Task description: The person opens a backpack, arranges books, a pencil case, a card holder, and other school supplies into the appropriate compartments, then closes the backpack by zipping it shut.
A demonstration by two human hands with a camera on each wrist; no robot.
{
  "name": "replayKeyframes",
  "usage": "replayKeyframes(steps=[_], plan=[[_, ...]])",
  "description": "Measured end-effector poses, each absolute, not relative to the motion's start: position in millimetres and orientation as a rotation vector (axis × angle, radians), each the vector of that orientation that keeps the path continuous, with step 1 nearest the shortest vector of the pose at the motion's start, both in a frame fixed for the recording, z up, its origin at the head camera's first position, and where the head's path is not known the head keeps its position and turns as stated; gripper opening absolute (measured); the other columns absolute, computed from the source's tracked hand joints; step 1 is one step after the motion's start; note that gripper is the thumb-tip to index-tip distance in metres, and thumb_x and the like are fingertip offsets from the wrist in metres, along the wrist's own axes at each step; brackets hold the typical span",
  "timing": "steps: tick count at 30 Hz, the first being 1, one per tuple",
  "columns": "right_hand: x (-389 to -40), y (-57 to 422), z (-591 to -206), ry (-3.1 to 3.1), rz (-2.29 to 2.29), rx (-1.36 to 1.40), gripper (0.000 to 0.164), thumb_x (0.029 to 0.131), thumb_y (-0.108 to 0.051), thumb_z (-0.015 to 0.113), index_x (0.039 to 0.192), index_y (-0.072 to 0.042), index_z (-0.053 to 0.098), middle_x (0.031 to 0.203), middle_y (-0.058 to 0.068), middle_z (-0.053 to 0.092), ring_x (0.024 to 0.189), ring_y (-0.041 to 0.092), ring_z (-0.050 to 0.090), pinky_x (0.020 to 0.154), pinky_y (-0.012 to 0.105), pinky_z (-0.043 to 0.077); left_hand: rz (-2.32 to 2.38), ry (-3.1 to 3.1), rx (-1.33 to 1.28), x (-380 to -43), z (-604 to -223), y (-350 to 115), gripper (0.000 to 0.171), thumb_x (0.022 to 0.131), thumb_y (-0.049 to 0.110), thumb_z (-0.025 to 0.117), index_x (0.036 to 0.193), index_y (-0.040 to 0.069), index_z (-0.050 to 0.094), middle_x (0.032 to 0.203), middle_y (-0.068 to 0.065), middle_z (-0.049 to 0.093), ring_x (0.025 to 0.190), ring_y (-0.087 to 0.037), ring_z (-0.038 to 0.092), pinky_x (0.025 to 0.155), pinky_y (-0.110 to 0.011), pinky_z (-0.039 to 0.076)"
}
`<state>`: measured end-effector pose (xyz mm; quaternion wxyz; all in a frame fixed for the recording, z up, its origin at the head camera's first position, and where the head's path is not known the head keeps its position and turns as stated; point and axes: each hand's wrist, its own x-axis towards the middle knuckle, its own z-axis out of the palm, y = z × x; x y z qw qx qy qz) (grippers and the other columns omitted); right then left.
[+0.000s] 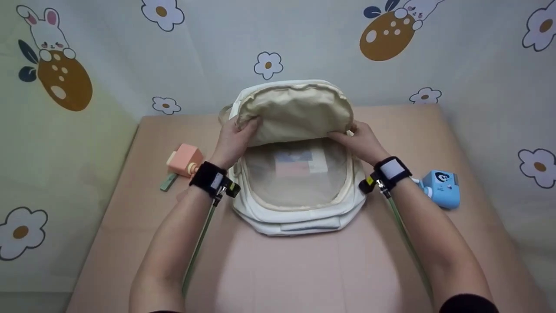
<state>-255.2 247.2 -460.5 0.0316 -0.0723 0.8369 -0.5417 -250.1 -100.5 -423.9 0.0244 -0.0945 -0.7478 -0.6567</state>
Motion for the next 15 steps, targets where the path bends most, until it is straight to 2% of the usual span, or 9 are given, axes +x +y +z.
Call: replayKeyframes(steps=[4,7,11,15], plan=[[-257.6,245.0,-460.0,2.609,-1.648,-0.204,0.062,0.087,-0.054,0.078,0.121,-0.004,0.070,0.121,0.012,0.070,0.115,0.023,0.063,0.100,0.036,0.046,-2.074,-2.269,-0.286,-255.3,-423.7,-100.1,0.032,0.100,0.021,0.068,0.125,0.001,0.067,0.120,-0.012,0.068,0.108,-0.021,0.062,0.098,-0.032,0.048],[-260.4,242.9,-459.2,2.620,-1.631,-0.166,0.061,0.087,-0.058,0.076,0.101,0.001,0.071,0.108,0.011,0.073,0.098,0.022,0.066,0.081,0.029,0.050,-2.074,-2.254,-0.294,-258.0,-425.2,-100.3,0.034,0.099,0.027,0.070,0.123,0.003,0.068,0.114,-0.010,0.068,0.103,-0.021,0.062,0.094,-0.032,0.048],[-264.1,240.9,-457.5,2.622,-1.607,-0.115,0.062,0.087,-0.060,0.074,0.074,-0.003,0.056,0.077,0.004,0.060,0.068,0.015,0.052,0.056,0.026,0.040,-2.097,-2.237,-0.303,-259.3,-427.5,-100.8,0.038,0.098,0.030,0.071,0.125,0.004,0.068,0.116,-0.010,0.069,0.106,-0.022,0.063,0.096,-0.033,0.047],[-266.6,238.8,-455.3,2.613,-1.590,-0.079,0.058,0.088,-0.061,0.072,0.073,-0.008,0.053,0.071,-0.002,0.048,0.061,0.012,0.041,0.053,0.027,0.034,-2.146,-2.221,-0.314,-259.8,-430.7,-101.9,0.041,0.098,0.030,0.072,0.128,0.004,0.066,0.121,-0.010,0.069,0.112,-0.023,0.063,0.101,-0.033,0.046]])
